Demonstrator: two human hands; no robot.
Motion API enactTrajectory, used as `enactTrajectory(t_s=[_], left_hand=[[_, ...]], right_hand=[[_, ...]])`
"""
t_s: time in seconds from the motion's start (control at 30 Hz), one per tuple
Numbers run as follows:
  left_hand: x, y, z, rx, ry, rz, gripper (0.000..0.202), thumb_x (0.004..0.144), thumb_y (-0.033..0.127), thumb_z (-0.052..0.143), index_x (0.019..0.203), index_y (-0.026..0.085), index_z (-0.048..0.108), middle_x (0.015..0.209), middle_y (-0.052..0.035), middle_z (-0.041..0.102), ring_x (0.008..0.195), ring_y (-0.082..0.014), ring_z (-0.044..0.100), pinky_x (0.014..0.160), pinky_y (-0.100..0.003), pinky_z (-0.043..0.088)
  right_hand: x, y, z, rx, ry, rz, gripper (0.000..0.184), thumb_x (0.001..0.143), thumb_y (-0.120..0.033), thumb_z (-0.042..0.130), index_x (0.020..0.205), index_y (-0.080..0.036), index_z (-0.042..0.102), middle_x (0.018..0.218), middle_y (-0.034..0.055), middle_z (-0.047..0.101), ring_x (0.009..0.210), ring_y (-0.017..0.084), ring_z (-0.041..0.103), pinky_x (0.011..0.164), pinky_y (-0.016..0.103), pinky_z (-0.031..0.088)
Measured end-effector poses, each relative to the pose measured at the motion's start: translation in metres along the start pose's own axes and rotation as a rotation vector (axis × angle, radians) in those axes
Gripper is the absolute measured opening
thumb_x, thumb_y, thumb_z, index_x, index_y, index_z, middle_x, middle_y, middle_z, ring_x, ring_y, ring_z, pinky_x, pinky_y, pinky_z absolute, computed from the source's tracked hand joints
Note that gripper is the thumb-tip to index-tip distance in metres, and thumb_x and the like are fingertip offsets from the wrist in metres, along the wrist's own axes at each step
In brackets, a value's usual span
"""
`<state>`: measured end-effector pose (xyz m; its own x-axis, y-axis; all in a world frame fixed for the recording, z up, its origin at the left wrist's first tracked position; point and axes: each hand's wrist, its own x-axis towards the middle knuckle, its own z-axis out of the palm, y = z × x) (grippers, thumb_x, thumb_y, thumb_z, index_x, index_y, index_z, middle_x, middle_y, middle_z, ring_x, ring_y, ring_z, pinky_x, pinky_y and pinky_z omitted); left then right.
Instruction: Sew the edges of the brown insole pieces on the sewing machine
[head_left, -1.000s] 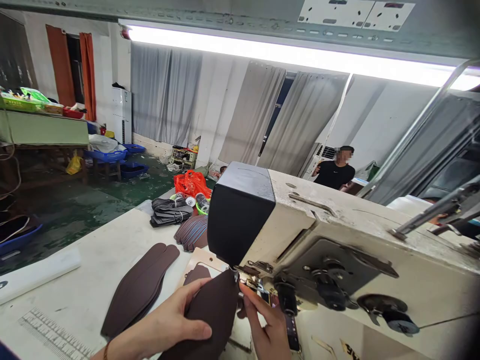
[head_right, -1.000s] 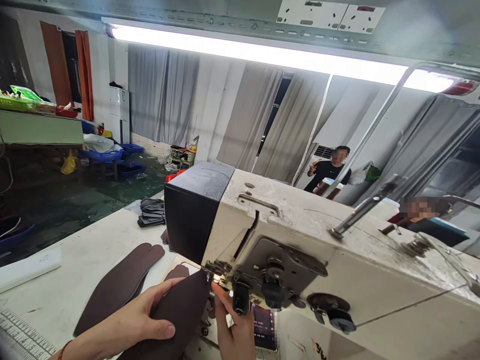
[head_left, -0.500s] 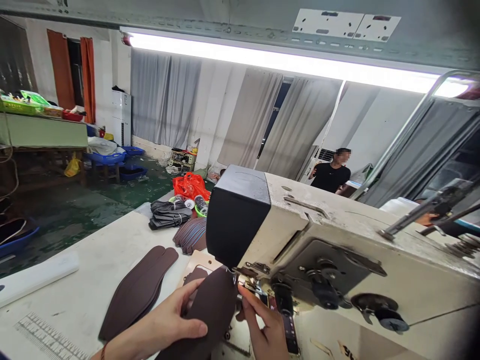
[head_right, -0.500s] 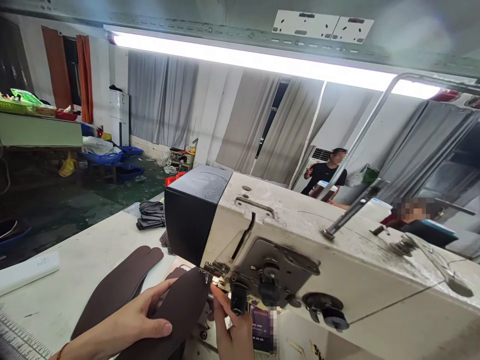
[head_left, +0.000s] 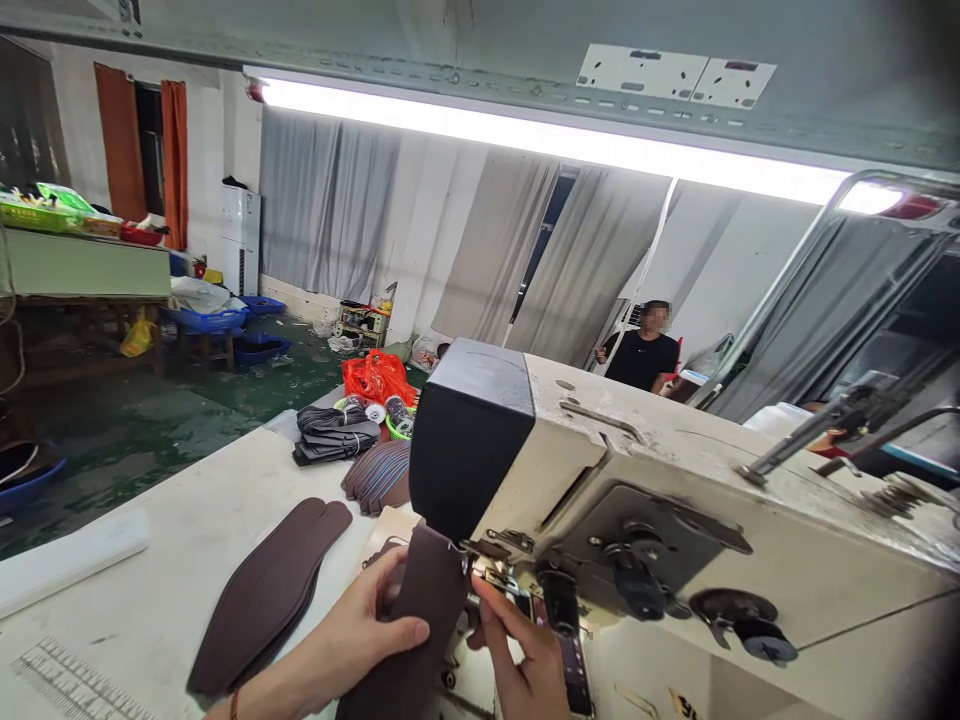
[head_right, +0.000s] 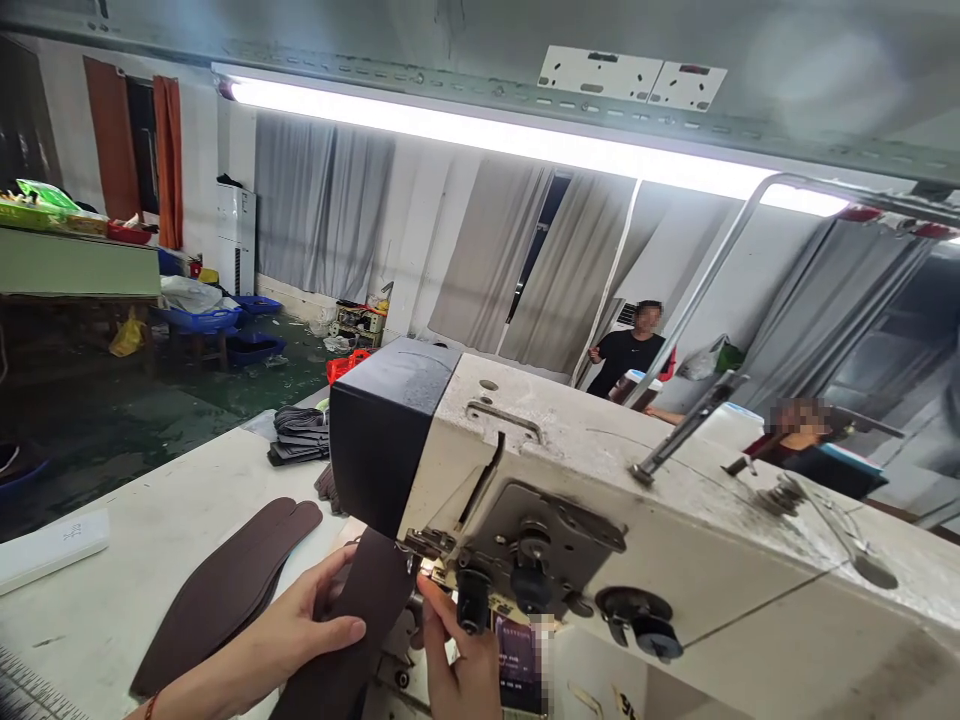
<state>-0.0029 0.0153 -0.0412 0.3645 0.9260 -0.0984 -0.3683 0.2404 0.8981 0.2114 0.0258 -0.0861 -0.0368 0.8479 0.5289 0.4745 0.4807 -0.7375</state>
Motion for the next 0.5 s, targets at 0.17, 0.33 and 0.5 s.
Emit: enactTrajectory(t_s=[0.17, 0.33, 0.5], left_hand=[[-0.001, 0.001, 0.015, 0.064, 0.087, -0.043, 0.070, 0.060, 0.033, 0.082, 0.121, 0.023, 0.050, 0.108, -0.0068, 0.071, 0.109, -0.0272, 0.061, 0.084, -0.032, 0.052], [0.001, 0.001, 0.019, 0.096, 0.032, -0.057, 0.065, 0.064, 0.034, 0.079, 0.120, 0.021, 0.049, 0.095, -0.0035, 0.072, 0.072, -0.0161, 0.066, 0.052, -0.020, 0.050], [0.007, 0.002, 0.008, 0.170, 0.009, -0.099, 0.066, 0.066, 0.029, 0.077, 0.125, 0.022, 0.048, 0.087, -0.0005, 0.069, 0.059, -0.0095, 0.058, 0.040, -0.015, 0.044]], right_hand=[[-0.001, 0.000, 0.002, -0.057, 0.026, 0.014, 0.036, 0.094, -0.046, 0.048, 0.111, -0.027, 0.074, 0.051, 0.0006, 0.067, 0.052, 0.015, 0.068, 0.052, 0.017, 0.054], [-0.001, 0.001, 0.000, -0.142, 0.042, -0.021, 0.034, 0.093, -0.046, 0.051, 0.108, -0.028, 0.075, 0.054, -0.0001, 0.069, 0.056, 0.015, 0.070, 0.060, 0.018, 0.056], [0.000, -0.001, -0.003, -0.095, -0.017, -0.014, 0.031, 0.094, -0.039, 0.051, 0.112, -0.027, 0.073, 0.063, -0.0004, 0.072, 0.058, 0.014, 0.069, 0.070, 0.020, 0.057]])
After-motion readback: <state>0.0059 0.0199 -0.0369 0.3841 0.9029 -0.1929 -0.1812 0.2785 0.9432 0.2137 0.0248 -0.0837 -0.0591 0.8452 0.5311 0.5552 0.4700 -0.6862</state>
